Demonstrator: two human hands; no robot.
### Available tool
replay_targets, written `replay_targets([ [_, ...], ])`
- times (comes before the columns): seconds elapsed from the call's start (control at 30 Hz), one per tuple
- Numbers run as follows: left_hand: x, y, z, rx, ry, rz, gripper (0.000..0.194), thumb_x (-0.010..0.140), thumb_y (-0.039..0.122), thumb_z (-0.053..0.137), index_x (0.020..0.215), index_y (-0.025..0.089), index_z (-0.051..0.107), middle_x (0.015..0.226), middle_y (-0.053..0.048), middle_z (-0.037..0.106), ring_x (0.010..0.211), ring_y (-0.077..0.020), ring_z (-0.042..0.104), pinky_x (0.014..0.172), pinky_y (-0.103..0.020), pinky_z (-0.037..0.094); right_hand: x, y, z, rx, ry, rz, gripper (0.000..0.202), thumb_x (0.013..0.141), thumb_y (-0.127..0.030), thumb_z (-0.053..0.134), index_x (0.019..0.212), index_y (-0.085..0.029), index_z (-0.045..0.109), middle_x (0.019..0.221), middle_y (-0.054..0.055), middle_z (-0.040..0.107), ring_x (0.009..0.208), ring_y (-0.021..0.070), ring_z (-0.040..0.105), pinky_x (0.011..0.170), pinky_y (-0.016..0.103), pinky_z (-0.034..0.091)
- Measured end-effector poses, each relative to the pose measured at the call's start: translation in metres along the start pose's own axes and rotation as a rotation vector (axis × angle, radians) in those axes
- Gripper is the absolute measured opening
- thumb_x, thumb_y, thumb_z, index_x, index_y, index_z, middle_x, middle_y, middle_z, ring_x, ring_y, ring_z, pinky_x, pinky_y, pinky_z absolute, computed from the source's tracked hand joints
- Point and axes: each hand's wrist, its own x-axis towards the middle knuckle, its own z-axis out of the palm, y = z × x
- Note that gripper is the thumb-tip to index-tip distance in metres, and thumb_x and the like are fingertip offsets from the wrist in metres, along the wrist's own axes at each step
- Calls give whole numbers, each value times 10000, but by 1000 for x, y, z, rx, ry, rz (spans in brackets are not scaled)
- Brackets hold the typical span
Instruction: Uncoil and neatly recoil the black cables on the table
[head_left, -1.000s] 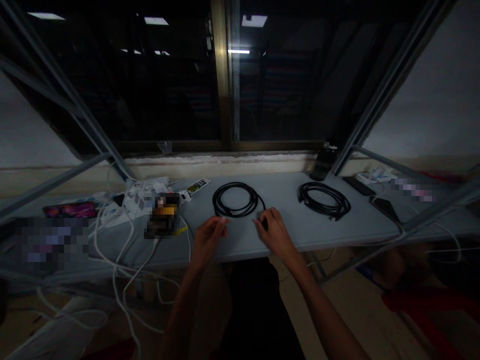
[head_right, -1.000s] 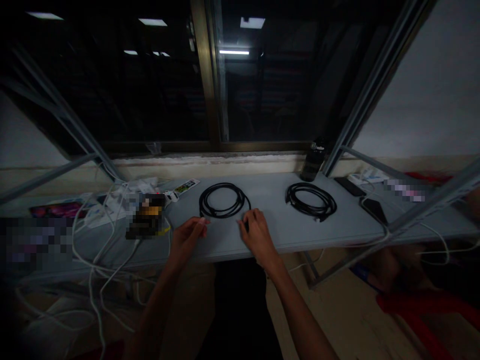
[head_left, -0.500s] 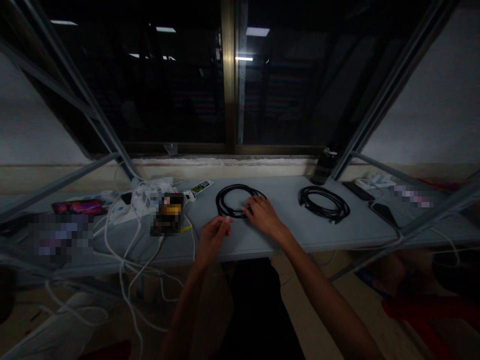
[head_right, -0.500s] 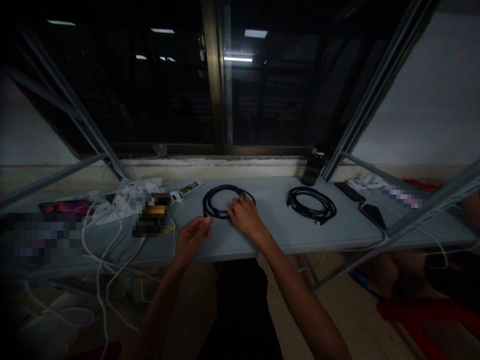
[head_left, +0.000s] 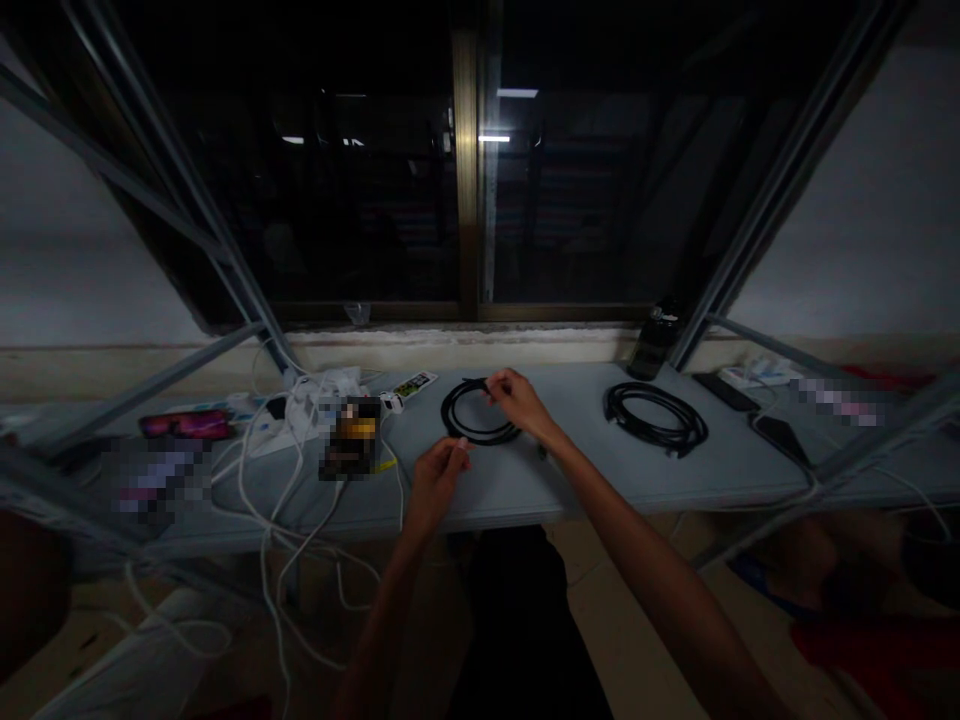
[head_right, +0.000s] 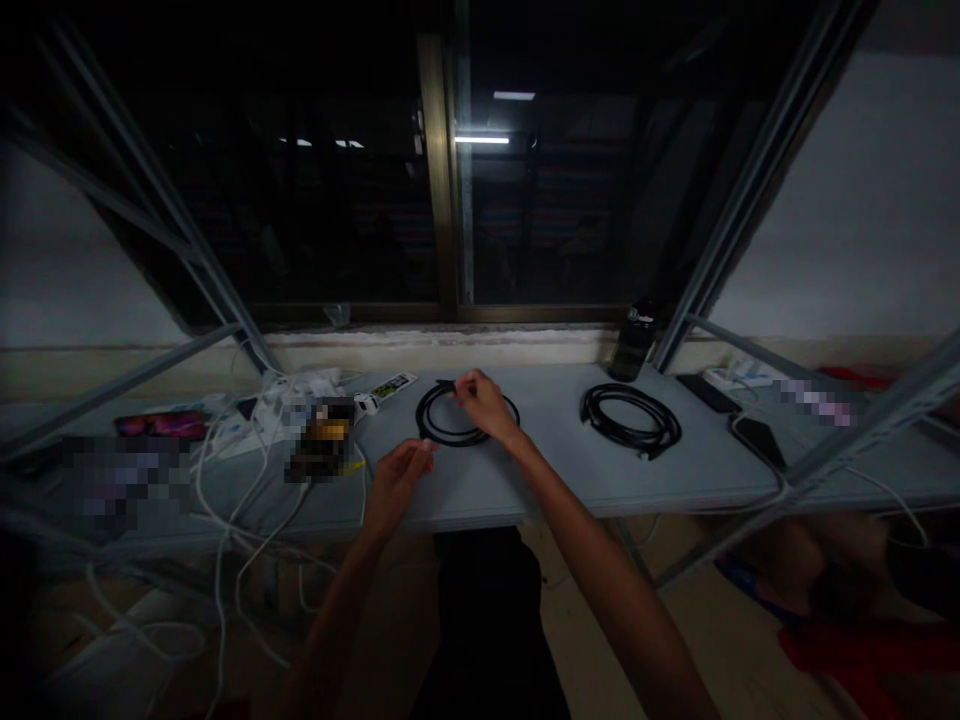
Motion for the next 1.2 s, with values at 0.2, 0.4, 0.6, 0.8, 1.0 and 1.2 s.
replay_targets([
  [0.2, 3, -11, 2, 19, 80, 61, 533, 1075, 704, 639, 1127, 194, 785, 1061, -100, 806, 1050, -266, 766, 987, -351, 579, -24, -40, -51, 649, 112, -111, 584, 1002, -751, 731, 1241, -221, 681, 1092, 75, 766, 871, 201, 753, 686, 269, 565],
  [0.4, 25, 12, 11, -65, 137, 39, 709, 1009, 848, 633, 1162, 175, 795, 1117, -144, 821, 1084, -293, 772, 1006, -394, 603, -49, -88, -91, 689, 120, -255, 532, 1023, -707, 763, 1264, -233, 743, 1133, 68, 740, 945, 193, 717, 752, 276, 564],
  [0.6, 112, 143, 24, -621, -214, -115, 782, 1040, 857, 585, 1138, 108, 787, 1132, -202, 815, 1053, -290, 798, 892, -357, 650, -63, -123, -109, 450, 65, -461, 371, 1094, -581, 716, 1258, -247, 716, 1223, 71, 754, 1083, 223, 722, 956, 370, 615],
  [0.8, 159, 273, 29, -612, -477, -64, 264, 1144, 333, 673, 1173, 80, 741, 822, -52, 697, 724, -150, 712, 728, -247, 618, -73, -137, -134, 203, 133, -574, 324, 1120, -453, 687, 1381, -266, 643, 1348, 80, 721, 1088, 232, 728, 908, 384, 625],
  [1.0, 163, 357, 30, -120, -667, 106, 418, 1261, 346, 437, 1178, 17, 680, 664, 70, 450, 507, -15, 455, 658, -157, 475, -45, -154, -210, -70, 616, -668, 391, 1120, -556, 710, 1337, -247, 607, 1415, 137, 625, 1387, 339, 591, 1182, 560, 547],
  [1.2, 190, 412, 43, 290, -668, 424, 607, 1238, 374, 272, 1092, -82, 644, 600, 115, 404, 444, 83, 375, 654, -78, 312, 28, -178, -262, -1, 487, -674, 473, 1052, -602, 843, 1220, -240, 589, 1120, 66, 694, 1180, 284, 700, 999, 435, 636],
])
